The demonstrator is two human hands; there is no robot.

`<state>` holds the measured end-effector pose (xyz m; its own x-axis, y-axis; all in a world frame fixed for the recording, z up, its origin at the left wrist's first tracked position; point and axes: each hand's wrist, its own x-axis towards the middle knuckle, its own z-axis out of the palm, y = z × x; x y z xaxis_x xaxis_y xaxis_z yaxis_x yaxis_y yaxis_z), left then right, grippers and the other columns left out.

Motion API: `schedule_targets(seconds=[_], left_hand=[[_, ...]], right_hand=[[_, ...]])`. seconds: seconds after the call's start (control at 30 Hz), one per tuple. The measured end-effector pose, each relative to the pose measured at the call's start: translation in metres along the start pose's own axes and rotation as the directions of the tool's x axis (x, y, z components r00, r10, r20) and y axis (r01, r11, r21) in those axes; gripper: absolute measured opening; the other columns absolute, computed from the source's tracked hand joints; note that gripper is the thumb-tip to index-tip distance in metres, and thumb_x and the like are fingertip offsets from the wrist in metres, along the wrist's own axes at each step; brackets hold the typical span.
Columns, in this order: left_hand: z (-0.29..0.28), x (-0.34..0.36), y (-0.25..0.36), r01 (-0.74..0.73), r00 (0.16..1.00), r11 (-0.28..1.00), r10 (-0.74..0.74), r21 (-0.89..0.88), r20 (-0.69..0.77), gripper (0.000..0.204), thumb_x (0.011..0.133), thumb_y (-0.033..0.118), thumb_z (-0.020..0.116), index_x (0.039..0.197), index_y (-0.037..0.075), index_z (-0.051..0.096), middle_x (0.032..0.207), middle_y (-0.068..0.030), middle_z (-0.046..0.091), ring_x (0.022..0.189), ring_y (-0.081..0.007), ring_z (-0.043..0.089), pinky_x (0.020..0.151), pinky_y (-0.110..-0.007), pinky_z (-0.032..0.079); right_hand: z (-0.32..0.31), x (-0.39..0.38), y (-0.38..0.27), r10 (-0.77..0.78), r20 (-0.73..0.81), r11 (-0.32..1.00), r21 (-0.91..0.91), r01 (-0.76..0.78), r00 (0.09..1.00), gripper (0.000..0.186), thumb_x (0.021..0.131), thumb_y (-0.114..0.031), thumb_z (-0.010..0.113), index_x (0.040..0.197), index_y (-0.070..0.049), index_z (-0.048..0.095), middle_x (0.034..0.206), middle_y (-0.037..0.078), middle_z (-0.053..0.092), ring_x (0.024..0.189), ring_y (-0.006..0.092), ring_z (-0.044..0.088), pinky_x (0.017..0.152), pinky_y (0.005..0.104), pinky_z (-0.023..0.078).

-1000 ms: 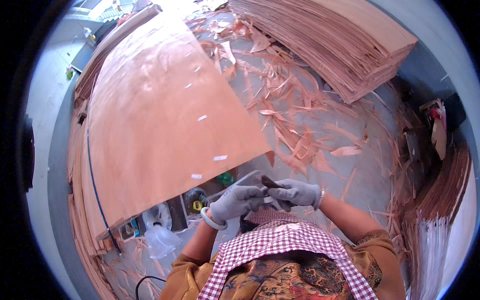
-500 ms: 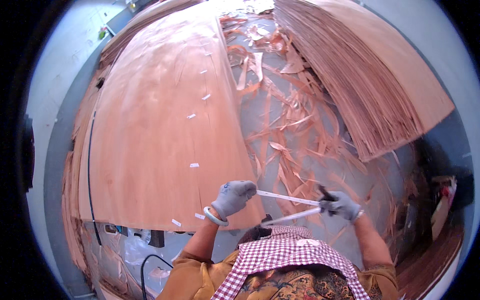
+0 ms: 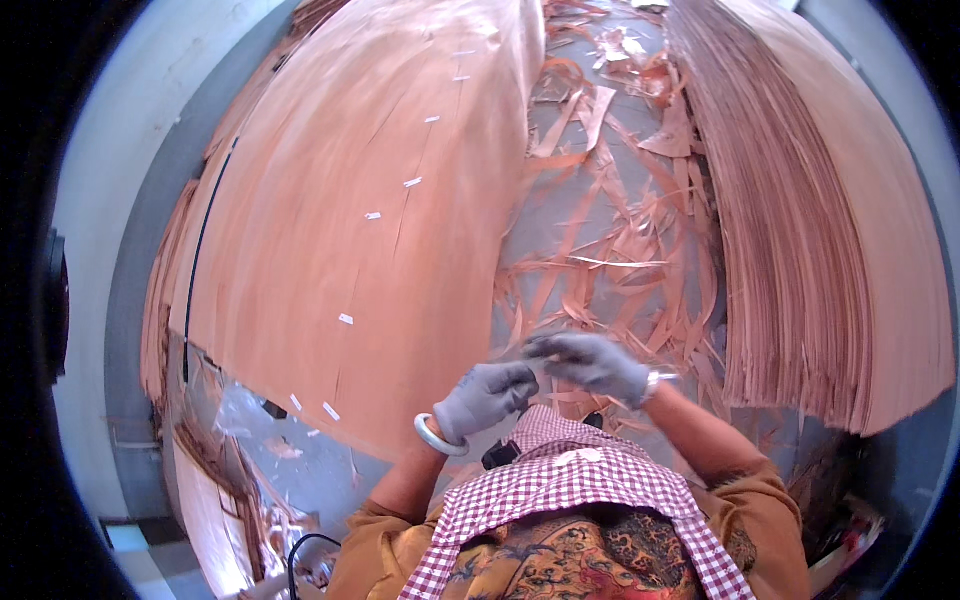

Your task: The person trims large sheets of wood veneer with a utility knife, peeling off small pieces of tape, and uses a long-handled tool to flip and manage the sheets within a workshop stack.

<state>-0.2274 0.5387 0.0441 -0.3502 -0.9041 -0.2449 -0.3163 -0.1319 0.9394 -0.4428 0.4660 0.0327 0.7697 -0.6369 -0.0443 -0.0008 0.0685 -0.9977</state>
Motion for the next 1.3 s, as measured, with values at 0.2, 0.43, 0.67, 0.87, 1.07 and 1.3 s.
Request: schedule_targets(seconds=[0.2,0.43,0.67,0.87,1.07,1.3], left_hand=[[-0.032,0.036,0.005,0.141,0.929,0.946,-0.229,-0.293,-0.292,0.011,0.087,0.01,0.065,0.083,0.0,0.063,0.068,-0.002,0.06,0.062,-0.007,0.055,0.056,-0.023,0.046],[-0.107,0.129,-0.003,-0.035,0.916,0.786,-0.222,-0.617,-0.335,0.011,0.087,0.009,0.063,0.081,0.001,0.061,0.067,-0.0041,0.06,0.058,-0.0101,0.056,0.054,-0.024,0.045],[-0.18,0.214,-0.001,-0.064,0.909,0.764,-0.221,-0.642,-0.354,0.016,0.092,0.016,0.058,0.089,0.002,0.061,0.068,-0.0037,0.061,0.058,-0.0106,0.058,0.056,-0.023,0.047],[-0.202,0.249,-0.03,-0.277,0.728,0.701,-0.294,-0.657,-0.62,0.021,0.091,0.023,0.061,0.096,0.002,0.064,0.08,-0.004,0.066,0.071,-0.0124,0.063,0.064,-0.026,0.051],[-0.217,0.297,-0.078,0.471,0.345,0.742,0.344,0.478,-0.873,0.031,0.072,0.019,0.077,0.098,0.007,0.066,0.083,-0.0058,0.064,0.078,-0.0215,0.06,0.067,-0.036,0.047],[-0.218,0.317,-0.118,0.51,0.274,0.772,0.272,0.379,-0.922,0.021,0.071,0.014,0.071,0.092,0.013,0.068,0.086,-0.0032,0.062,0.083,-0.0258,0.058,0.071,-0.04,0.041]], right_hand=[[-0.052,0.054,-0.009,0.202,0.144,0.979,-0.056,-0.196,0.969,0.038,0.086,-0.011,0.066,0.122,-0.003,0.054,0.104,0.008,0.064,0.093,0.0128,0.057,0.083,0.0278,0.048],[-0.138,0.144,-0.029,-0.143,0.174,0.777,-0.59,0.219,0.974,0.04,0.079,-0.015,0.071,0.114,-0.001,0.056,0.096,0.016,0.062,0.085,0.0311,0.062,0.076,0.0342,0.05],[-0.193,0.239,-0.051,-0.14,0.136,0.706,-0.681,0.195,0.981,0.033,0.079,-0.013,0.069,0.109,-0.004,0.059,0.095,0.015,0.059,0.081,0.0315,0.061,0.071,0.0361,0.049],[-0.219,0.332,-0.023,-0.17,0.097,0.703,-0.686,0.19,0.981,0.019,0.085,-0.016,0.065,0.099,-0.003,0.059,0.077,0.012,0.058,0.065,0.0252,0.057,0.061,0.0335,0.047],[-0.247,0.43,-0.005,0.361,0.185,0.922,-0.215,-0.321,0.914,0.013,0.089,-0.013,0.063,0.096,-0.002,0.062,0.082,-0.001,0.063,0.065,0.0068,0.056,0.057,0.0223,0.045],[-0.261,0.493,0.024,0.45,0.371,0.892,-0.16,-0.422,0.812,0.022,0.089,-0.01,0.061,0.108,0.001,0.061,0.081,0.003,0.062,0.07,0.0083,0.059,0.063,0.0216,0.047]])
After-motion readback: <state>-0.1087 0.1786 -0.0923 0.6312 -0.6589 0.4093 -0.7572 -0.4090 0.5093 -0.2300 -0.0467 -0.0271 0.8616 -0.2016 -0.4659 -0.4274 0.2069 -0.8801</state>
